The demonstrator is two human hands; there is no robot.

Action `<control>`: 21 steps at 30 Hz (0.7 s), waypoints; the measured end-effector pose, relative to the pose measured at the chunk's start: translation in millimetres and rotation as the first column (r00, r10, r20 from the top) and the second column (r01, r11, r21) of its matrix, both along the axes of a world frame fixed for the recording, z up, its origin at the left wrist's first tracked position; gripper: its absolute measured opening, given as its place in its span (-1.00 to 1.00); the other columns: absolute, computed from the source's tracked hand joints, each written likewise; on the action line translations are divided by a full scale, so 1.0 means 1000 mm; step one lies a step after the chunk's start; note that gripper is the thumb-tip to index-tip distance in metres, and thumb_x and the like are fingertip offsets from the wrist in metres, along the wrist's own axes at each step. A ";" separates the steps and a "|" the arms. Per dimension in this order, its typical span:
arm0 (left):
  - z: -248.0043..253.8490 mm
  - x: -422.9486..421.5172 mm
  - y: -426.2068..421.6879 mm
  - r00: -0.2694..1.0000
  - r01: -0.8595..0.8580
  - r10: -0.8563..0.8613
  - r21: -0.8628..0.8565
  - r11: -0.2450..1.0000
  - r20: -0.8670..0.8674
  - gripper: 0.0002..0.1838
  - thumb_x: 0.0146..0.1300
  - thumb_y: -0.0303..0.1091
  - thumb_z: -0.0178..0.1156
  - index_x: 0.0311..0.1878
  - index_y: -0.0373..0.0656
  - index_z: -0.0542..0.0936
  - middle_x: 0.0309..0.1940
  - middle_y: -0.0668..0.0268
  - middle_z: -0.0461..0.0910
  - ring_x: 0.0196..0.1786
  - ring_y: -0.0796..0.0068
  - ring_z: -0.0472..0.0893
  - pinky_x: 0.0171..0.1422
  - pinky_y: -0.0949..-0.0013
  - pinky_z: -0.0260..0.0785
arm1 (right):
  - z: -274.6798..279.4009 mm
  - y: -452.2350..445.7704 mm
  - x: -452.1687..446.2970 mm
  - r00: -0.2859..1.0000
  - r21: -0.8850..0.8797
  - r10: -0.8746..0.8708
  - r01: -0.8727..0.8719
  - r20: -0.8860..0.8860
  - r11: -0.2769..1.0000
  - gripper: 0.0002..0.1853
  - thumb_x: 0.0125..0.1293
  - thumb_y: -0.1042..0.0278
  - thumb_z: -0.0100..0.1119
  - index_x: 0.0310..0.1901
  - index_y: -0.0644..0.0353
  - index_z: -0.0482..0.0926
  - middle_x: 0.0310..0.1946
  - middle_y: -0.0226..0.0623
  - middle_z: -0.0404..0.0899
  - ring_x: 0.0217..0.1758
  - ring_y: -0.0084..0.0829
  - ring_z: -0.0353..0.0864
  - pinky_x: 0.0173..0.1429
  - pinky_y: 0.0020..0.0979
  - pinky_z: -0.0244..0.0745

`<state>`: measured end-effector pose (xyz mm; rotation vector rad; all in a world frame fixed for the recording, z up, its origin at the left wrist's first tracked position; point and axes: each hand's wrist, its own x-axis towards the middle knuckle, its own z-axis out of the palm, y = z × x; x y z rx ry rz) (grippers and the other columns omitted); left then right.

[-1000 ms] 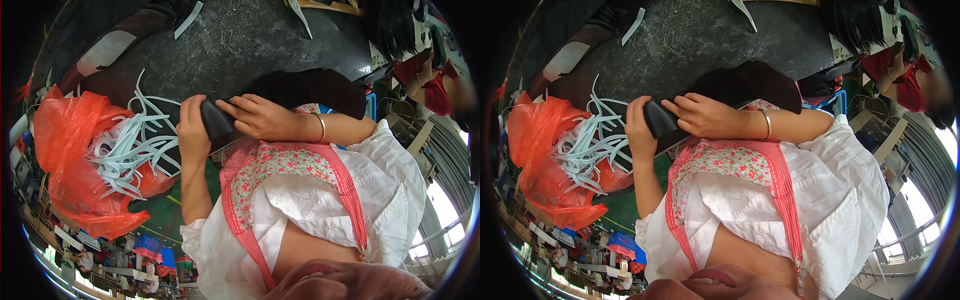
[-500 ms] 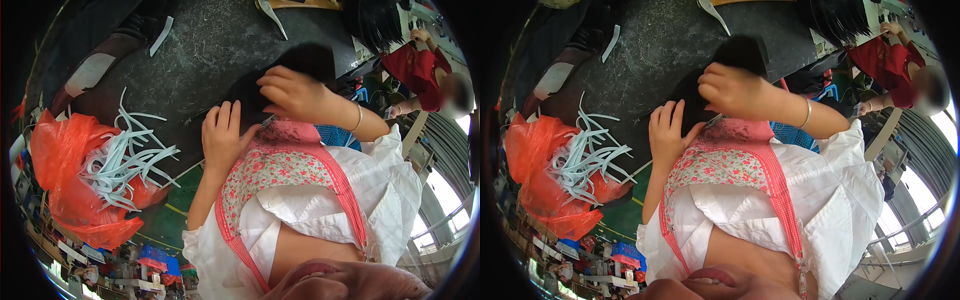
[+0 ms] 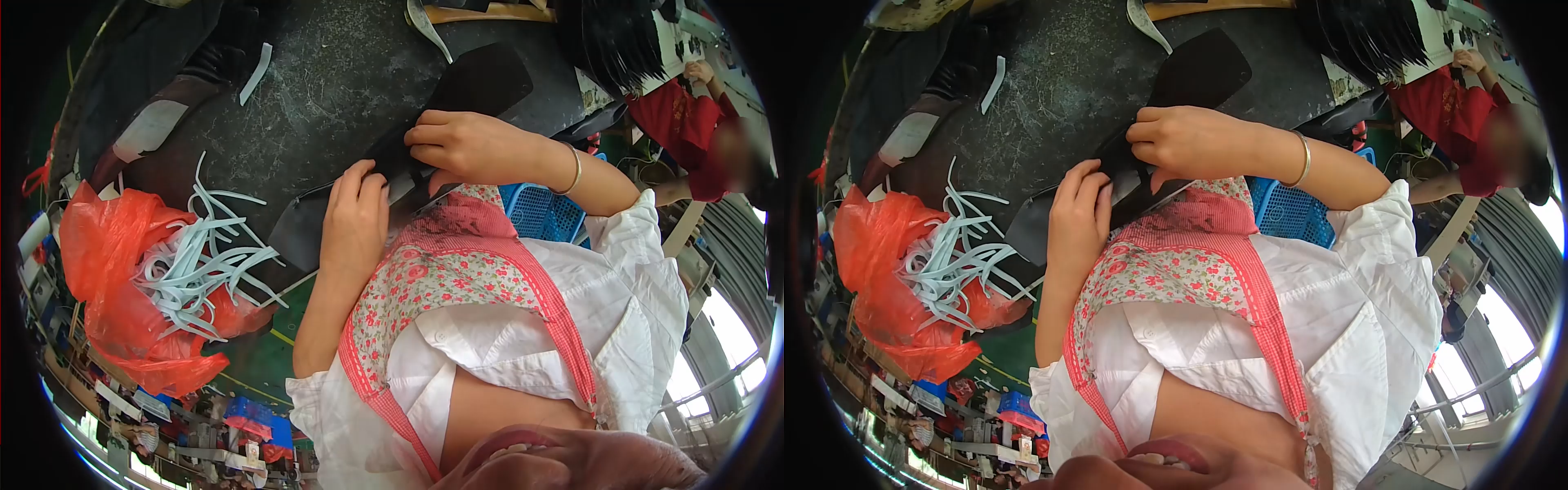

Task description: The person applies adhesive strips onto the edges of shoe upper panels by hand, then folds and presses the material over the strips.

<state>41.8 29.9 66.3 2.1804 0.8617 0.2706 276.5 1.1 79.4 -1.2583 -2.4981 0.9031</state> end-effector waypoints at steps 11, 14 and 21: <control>-0.011 0.005 -0.004 0.998 -0.054 0.053 0.024 0.998 0.022 -0.84 0.20 -0.43 0.27 -0.19 -0.29 0.64 -0.13 0.19 0.56 -0.08 0.16 0.58 -0.02 0.18 0.47 | -0.024 0.003 0.004 0.978 -0.027 0.004 -0.010 -0.209 1.000 -0.82 0.12 0.43 0.31 -0.32 0.40 0.65 -0.01 -0.11 0.55 0.06 -0.17 0.51 0.12 -0.28 0.50; -0.008 0.007 -0.001 0.996 -0.088 0.088 -0.027 0.996 -0.007 -0.86 0.19 -0.37 0.29 -0.27 -0.24 0.70 -0.19 0.27 0.55 -0.15 0.24 0.58 -0.09 0.23 0.48 | -0.018 0.002 0.005 0.980 -0.059 0.019 -0.031 -0.200 0.998 -0.79 0.08 0.38 0.36 -0.32 0.37 0.70 0.04 -0.10 0.52 0.11 -0.17 0.48 0.16 -0.28 0.50; -0.007 0.011 -0.006 0.993 -0.086 0.088 0.023 0.996 -0.073 -0.84 0.15 -0.29 0.32 -0.26 -0.14 0.74 -0.19 0.32 0.54 -0.14 0.30 0.59 -0.12 0.29 0.50 | -0.017 -0.007 0.006 0.989 0.015 0.113 -0.112 -0.095 0.994 -0.65 0.01 0.31 0.38 -0.17 0.36 0.69 0.16 -0.08 0.39 0.22 -0.12 0.39 0.24 -0.25 0.47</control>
